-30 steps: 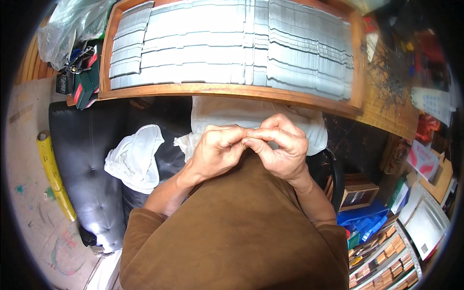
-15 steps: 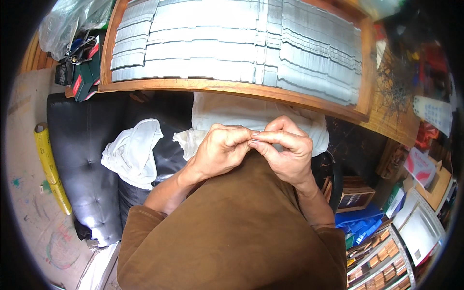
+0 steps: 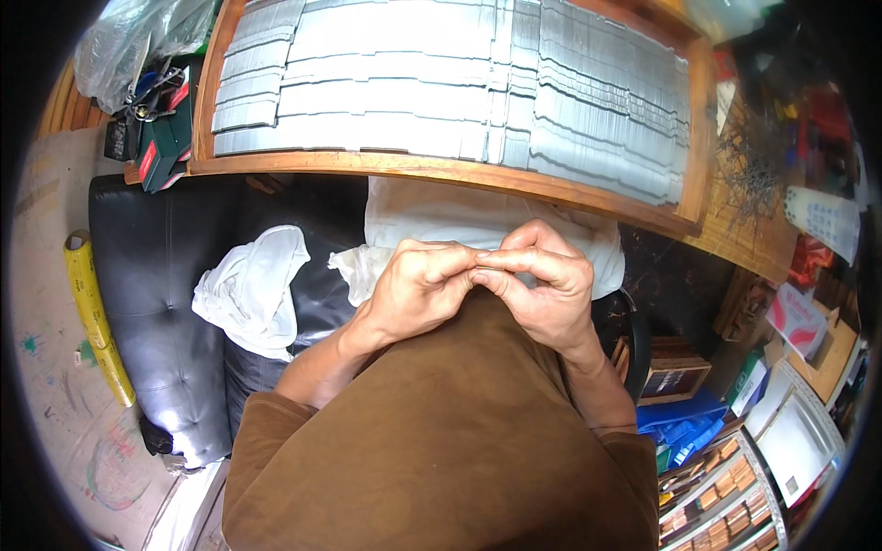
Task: The person repeatedly picks up small metal strips from a wooden tray, bends them with their fingers, and places them back into the tray. The person handles the metal strips one at a time, performing a repetitive bending motion throughout the clip.
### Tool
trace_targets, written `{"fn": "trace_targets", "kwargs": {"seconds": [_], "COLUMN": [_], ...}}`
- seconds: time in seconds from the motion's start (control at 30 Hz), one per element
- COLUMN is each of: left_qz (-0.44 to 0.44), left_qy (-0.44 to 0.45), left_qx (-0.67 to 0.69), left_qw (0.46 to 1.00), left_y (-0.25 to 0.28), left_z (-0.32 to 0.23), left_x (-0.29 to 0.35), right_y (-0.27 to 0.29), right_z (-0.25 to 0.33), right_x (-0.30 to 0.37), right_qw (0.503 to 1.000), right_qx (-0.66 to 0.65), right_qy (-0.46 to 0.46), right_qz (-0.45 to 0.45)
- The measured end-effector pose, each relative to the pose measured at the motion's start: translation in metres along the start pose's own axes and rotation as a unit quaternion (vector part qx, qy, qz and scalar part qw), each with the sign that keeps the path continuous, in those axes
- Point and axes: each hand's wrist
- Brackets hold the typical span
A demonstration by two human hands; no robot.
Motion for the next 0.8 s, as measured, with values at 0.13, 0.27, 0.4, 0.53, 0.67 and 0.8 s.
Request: {"fn": "trace_targets", "kwargs": {"seconds": [0.13,0.27,0.4,0.53,0.67,0.8], "left_qz": [-0.016,-0.021,-0.027,-0.02,-0.025,-0.024], "left_qy": [-0.017,-0.02,-0.025,-0.016,-0.016,-0.018], "left_qx": [0.004,0.005,0.004,0.006,0.012,0.009], "left_qw": [1.0,1.0,0.999,1.0,0.999,0.999], "left_y": [-0.0022,-0.0025,-0.0035,-0.0027,-0.0036,-0.0036], "left_z": [0.0017,0.0011,0.0009,-0.0006,-0.0001,0.0005], "left_x": [0.0024,0.003,0.0025,0.0025,0.0032,0.0036], "right_y": [0.0018,0.0026,0.0032,0.0028,0.0023,0.0021], "right_z": [0.0005,-0.0022,-0.0025,-0.0036,-0.0046,-0.0035], "right_x": [-0.0008,-0.0016,-0.0021,-0.0012,-0.0009,-0.0008], "right_qw": [1.0,1.0,1.0,1.0,1.0,1.0], "right_qx": [-0.002,-0.011,-0.012,-0.019,-0.022,-0.022], "right_qy": [0.01,0.02,0.023,0.018,0.018,0.016], "right_qz": [0.003,0.004,0.003,-0.001,0.0,0.0]}}
Point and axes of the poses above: each hand's wrist, its own x-axis away from the middle knuckle, its own y-axis out of the back of the hand, z = x × y, and after that the axes turned 13 degrees about -y, right-handed
